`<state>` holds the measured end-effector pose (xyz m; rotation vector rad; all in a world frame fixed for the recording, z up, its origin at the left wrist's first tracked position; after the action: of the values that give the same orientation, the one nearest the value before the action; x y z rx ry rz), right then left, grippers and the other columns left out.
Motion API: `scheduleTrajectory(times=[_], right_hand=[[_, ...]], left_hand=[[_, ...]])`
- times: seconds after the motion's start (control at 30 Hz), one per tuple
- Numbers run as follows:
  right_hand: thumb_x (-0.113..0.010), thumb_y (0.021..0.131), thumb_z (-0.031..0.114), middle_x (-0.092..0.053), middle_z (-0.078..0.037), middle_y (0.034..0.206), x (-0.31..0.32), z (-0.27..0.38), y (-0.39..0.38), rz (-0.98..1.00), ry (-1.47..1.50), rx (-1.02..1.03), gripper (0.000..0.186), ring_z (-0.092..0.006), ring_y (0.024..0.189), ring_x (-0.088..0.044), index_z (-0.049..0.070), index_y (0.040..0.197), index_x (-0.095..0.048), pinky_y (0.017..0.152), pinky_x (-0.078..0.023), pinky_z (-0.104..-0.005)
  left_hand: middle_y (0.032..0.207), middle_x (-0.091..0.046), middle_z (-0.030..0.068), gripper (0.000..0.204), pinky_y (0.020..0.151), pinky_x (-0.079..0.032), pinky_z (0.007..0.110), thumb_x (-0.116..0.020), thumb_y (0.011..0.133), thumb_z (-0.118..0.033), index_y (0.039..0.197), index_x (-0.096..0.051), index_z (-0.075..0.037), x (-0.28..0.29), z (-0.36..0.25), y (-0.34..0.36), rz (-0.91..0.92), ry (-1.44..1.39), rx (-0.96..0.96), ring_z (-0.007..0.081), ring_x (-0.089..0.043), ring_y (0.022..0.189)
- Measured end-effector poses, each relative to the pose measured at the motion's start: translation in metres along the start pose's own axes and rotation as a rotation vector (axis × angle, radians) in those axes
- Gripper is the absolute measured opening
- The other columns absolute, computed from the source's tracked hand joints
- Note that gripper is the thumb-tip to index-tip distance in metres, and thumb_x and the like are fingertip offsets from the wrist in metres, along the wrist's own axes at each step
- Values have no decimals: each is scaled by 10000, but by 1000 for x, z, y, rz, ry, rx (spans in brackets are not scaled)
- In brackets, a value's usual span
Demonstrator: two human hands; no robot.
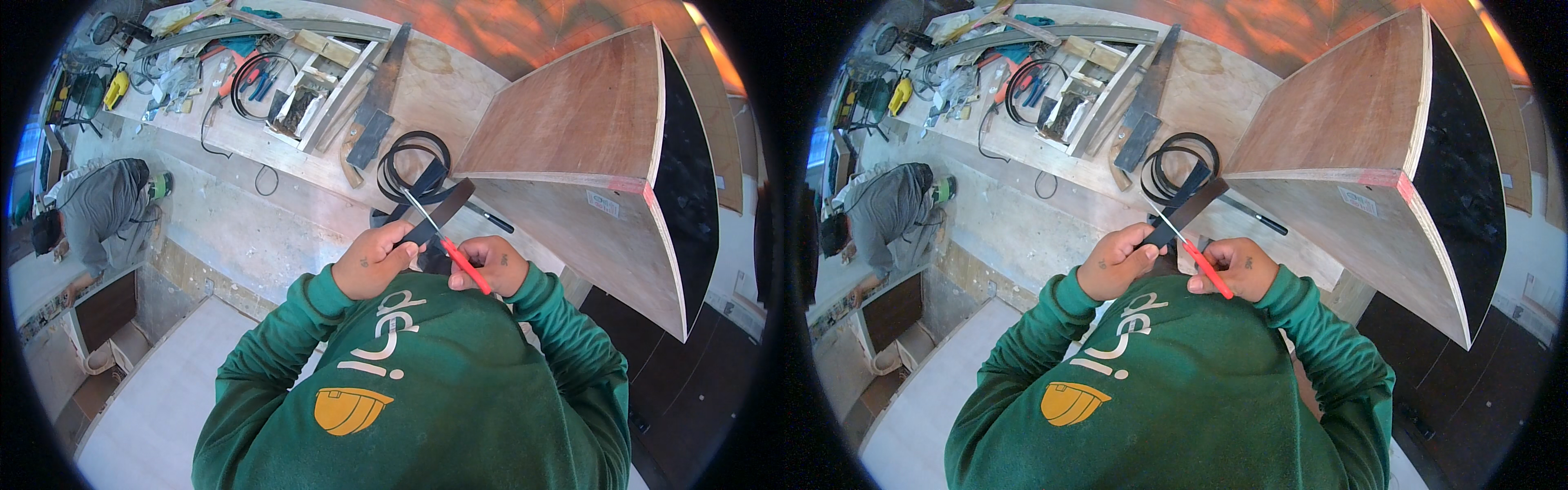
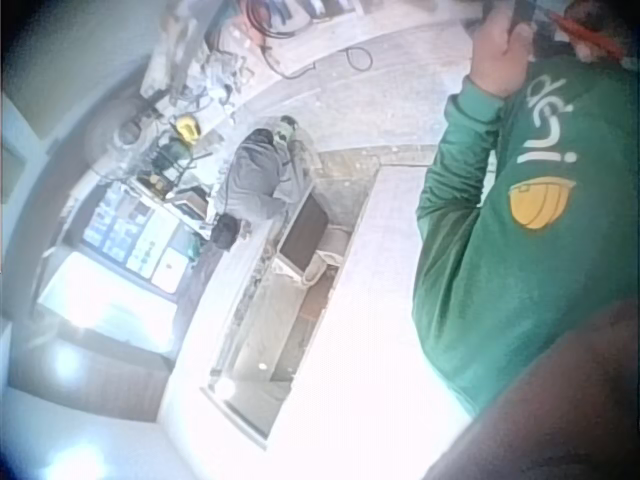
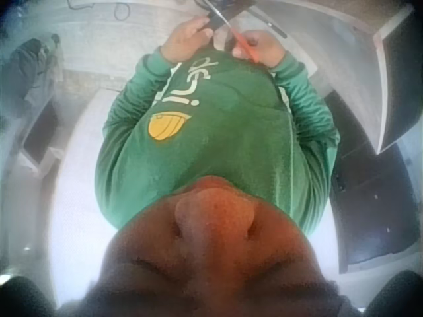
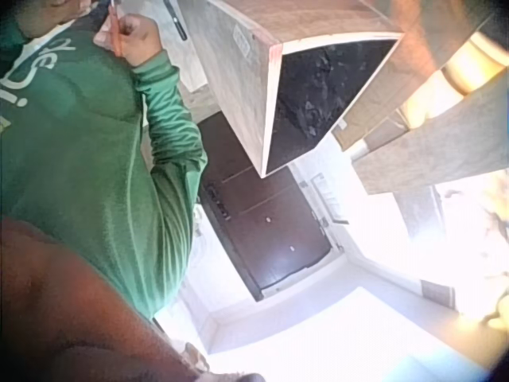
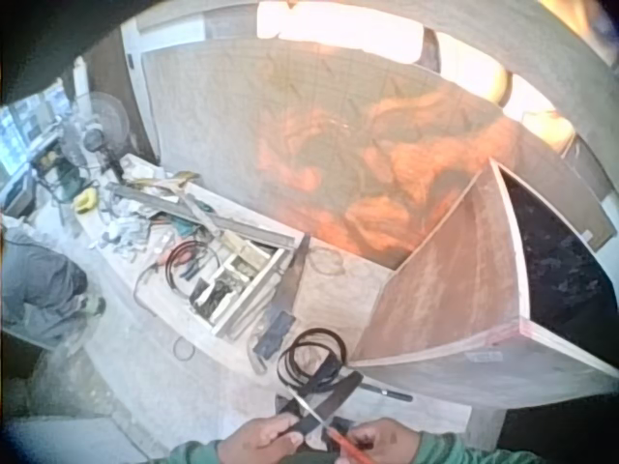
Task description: The person measures and cuts a black edge banding strip using scissors, then applies it to the edge of a wooden cabinet door. They peel the backing and press the strip onto the wood, repeating the process for different sections of the door.
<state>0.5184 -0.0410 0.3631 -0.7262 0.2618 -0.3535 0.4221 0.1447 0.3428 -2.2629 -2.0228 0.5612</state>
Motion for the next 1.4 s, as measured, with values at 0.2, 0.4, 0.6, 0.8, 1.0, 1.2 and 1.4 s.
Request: scheduleTrajectory(times=[0.2,0.4,0.6,0.8,1.0,1.2,1.4], right_hand=[[-847,761,310,-574,26,662,-1,5,-3,-5,18,-26,346,-56,582,-493,24,792,-653,526,-380,-224],[-849,759,280,-579,26,658,-1,1,-3,-18,64,-30,315,-52,574,-491,28,786,-662,518,-371,-215],[-850,758,270,-591,23,667,0,0,-4,-24,68,-33,304,-52,579,-499,22,789,-676,522,-376,-216],[-859,746,280,-605,15,678,3,-3,-3,1,51,-29,323,-57,595,-512,13,804,-686,534,-384,-218],[-863,740,280,-627,-1,696,4,6,-2,32,29,5,342,-65,622,-535,-5,825,-694,560,-412,-228],[-856,752,277,-615,4,688,0,7,2,32,69,76,334,-62,616,-525,-5,825,-692,553,-406,-232],[-841,771,265,-586,20,670,-1,11,3,32,65,3,310,-56,590,-504,1,819,-685,529,-387,-222]], left_hand=[[670,-431,-58,154,521,-312,207,-491,985,-136,1055,-547,-11,0,0,-1,2,-7,10,32,-366,574],[682,-449,-52,168,537,-332,209,-501,983,-156,1047,-551,-9,0,-2,-1,-10,1,8,37,-383,592],[692,-465,-47,173,550,-351,212,-504,981,-159,1050,-558,-10,-1,-6,-1,-11,14,10,41,-399,605],[819,-550,22,197,675,-420,252,-493,971,-155,1061,-567,4,-2,-9,-3,20,-7,83,80,-480,735],[680,-446,-48,170,536,-329,213,-490,989,-142,1078,-538,-6,-4,-7,-4,47,-59,44,39,-376,581],[873,-575,54,212,725,-447,269,-484,963,-153,1062,-575,12,1,-13,-7,47,-28,134,102,-509,791],[680,-443,-45,159,539,-325,214,-487,992,-145,1063,-536,-12,4,-13,-4,47,-16,34,42,-373,589]])
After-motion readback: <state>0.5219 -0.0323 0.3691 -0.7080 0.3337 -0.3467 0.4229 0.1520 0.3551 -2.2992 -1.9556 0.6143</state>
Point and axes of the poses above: each hand's wrist, its own y-axis towards the middle knuckle, its own x-axis out of the back of the hand, z = x × y, the point moved 4 cm from there along y, towards the middle knuckle
